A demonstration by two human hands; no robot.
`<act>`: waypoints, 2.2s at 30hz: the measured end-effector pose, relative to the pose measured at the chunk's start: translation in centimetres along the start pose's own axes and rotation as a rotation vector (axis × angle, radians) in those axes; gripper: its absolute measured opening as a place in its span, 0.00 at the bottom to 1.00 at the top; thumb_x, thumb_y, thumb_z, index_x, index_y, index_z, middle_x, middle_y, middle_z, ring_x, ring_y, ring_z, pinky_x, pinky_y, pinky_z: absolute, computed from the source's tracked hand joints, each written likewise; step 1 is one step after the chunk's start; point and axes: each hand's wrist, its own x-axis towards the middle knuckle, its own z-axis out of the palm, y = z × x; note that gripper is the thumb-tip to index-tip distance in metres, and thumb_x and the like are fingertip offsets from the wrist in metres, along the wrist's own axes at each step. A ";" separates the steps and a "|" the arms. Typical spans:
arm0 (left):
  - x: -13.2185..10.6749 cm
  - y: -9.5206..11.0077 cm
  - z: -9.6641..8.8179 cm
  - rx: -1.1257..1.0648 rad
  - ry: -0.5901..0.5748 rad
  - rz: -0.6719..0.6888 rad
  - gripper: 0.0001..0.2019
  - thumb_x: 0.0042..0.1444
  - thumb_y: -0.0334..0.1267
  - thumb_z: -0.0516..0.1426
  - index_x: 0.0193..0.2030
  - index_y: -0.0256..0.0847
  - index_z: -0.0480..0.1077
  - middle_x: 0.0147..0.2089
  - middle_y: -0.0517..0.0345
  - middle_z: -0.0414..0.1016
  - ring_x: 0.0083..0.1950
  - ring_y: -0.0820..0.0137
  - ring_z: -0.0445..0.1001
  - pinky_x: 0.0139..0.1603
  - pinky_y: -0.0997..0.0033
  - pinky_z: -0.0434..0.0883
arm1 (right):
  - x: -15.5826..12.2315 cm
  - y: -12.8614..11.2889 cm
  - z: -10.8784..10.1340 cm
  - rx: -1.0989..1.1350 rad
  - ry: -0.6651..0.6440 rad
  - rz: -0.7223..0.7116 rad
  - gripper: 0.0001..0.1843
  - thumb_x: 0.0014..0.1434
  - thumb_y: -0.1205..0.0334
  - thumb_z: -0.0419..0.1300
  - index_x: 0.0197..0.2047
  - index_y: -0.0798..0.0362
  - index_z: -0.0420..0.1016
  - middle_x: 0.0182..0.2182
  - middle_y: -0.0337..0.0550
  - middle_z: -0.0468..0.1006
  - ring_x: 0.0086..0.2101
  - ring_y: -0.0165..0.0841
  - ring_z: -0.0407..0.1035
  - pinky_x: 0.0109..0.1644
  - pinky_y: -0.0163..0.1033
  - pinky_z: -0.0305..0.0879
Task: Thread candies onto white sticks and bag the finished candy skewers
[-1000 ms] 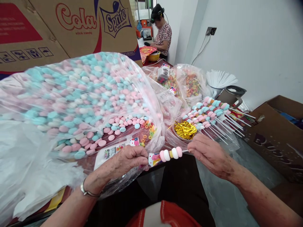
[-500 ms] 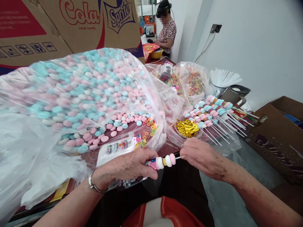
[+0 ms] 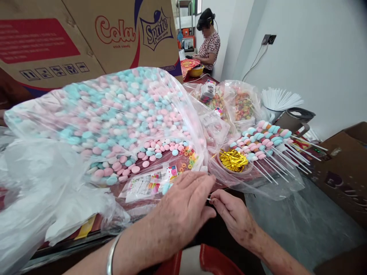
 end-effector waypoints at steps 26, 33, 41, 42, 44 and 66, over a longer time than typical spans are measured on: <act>-0.3 -4.1 3.6 -1.590 1.064 -0.841 0.08 0.48 0.34 0.65 0.33 0.35 0.71 0.26 0.61 0.74 0.24 0.75 0.73 0.27 0.76 0.71 | 0.3 -1.1 6.8 0.860 -0.078 0.419 0.15 0.66 0.51 0.48 0.33 0.52 0.63 0.19 0.28 0.47 0.19 0.24 0.41 0.21 0.32 0.41; 0.0 -3.5 5.0 -1.476 1.098 -0.948 0.10 0.47 0.37 0.66 0.31 0.35 0.71 0.25 0.60 0.75 0.27 0.72 0.75 0.31 0.72 0.72 | 0.7 -0.1 6.1 -0.014 0.329 -0.056 0.11 0.65 0.62 0.49 0.33 0.54 0.68 0.23 0.38 0.65 0.24 0.28 0.59 0.29 0.34 0.55; 0.1 -3.6 4.6 -1.538 1.077 -0.940 0.10 0.49 0.39 0.65 0.34 0.36 0.73 0.29 0.56 0.78 0.34 0.66 0.79 0.41 0.64 0.75 | 0.5 -0.9 5.4 0.018 0.186 -0.023 0.14 0.67 0.63 0.45 0.33 0.53 0.67 0.21 0.34 0.65 0.21 0.26 0.60 0.25 0.30 0.56; 0.0 -4.0 4.2 -1.547 1.097 -0.939 0.10 0.49 0.39 0.65 0.34 0.35 0.73 0.31 0.54 0.78 0.35 0.64 0.79 0.42 0.62 0.75 | 0.5 -0.9 5.2 0.056 0.156 0.020 0.14 0.67 0.62 0.45 0.32 0.53 0.66 0.20 0.33 0.63 0.21 0.26 0.59 0.24 0.30 0.55; 0.0 -4.8 3.4 -1.540 1.154 -0.950 0.09 0.49 0.38 0.64 0.33 0.34 0.73 0.30 0.54 0.78 0.35 0.63 0.79 0.41 0.61 0.76 | 0.4 -0.9 5.0 0.071 0.134 0.052 0.14 0.67 0.61 0.45 0.31 0.53 0.66 0.20 0.33 0.63 0.21 0.25 0.58 0.24 0.30 0.55; -0.4 -7.3 3.4 -1.589 1.158 -1.106 0.07 0.60 0.32 0.55 0.30 0.34 0.67 0.21 0.60 0.68 0.21 0.72 0.70 0.31 0.61 0.77 | 0.2 0.2 4.8 -0.282 0.380 -0.183 0.10 0.65 0.68 0.47 0.35 0.54 0.69 0.25 0.40 0.71 0.25 0.29 0.65 0.31 0.33 0.60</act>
